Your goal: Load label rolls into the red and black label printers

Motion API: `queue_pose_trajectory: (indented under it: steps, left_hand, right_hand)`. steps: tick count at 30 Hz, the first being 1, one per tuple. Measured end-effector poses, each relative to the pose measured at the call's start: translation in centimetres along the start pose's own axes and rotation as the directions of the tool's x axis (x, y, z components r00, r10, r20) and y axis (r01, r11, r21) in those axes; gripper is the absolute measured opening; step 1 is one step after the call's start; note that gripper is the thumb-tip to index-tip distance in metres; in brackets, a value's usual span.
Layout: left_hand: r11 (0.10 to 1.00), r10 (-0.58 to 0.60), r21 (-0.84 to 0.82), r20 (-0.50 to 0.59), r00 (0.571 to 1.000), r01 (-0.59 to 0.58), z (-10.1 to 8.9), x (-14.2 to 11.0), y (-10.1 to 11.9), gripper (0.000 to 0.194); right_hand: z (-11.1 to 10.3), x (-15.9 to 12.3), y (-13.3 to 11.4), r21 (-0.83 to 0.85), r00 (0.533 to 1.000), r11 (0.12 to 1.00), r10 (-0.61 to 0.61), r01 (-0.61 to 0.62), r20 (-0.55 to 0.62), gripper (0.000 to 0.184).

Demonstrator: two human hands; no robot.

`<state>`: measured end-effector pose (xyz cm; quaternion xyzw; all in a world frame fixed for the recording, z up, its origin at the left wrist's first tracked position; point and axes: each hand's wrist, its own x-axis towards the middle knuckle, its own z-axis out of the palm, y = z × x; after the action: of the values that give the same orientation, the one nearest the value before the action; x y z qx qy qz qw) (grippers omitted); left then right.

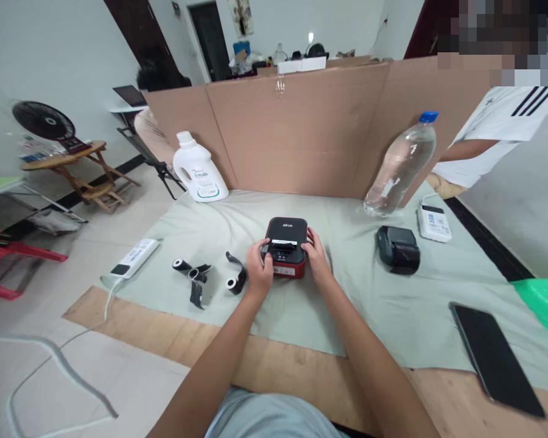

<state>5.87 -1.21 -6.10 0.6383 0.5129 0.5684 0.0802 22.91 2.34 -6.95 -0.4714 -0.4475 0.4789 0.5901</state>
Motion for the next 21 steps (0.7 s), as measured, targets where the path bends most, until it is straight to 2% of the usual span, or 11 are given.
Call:
queue_pose_trajectory:
  steps: [4, 9, 13, 16, 21]
  left_hand:
    - [0.999, 0.012, 0.045, 0.002, 1.0, -0.012, 0.1, 0.5, -0.1, 0.033]
    - [0.994, -0.043, -0.103, -0.003, 0.999, 0.042, -0.2, 0.1, 0.1, 0.036]
    - [0.974, -0.124, -0.187, 0.024, 0.992, 0.127, -0.3, -0.4, 0.4, 0.042]
    - [0.952, -0.193, -0.232, 0.049, 0.98, 0.199, 0.0, -0.4, 0.4, 0.047]
    - [0.884, -0.353, -0.282, 0.118, 0.928, 0.372, 0.8, -0.6, 0.2, 0.048]
  right_hand:
    - [0.1, 0.2, -0.1, 0.068, 0.999, 0.997, -0.019, 0.021, -0.032, 0.062]
    - [-0.2, -0.7, 0.2, 0.073, 0.998, 0.997, 0.008, -0.003, -0.059, 0.053]
    - [-0.7, -1.4, 0.9, 0.065, 0.997, 0.997, 0.039, -0.034, -0.069, 0.059]
    - [-0.9, -1.5, 1.3, 0.016, 0.998, 0.999, -0.032, 0.032, -0.053, 0.062]
    - [-0.9, -1.9, 1.3, -0.077, 0.98, 0.978, -0.197, 0.196, -0.013, 0.061]
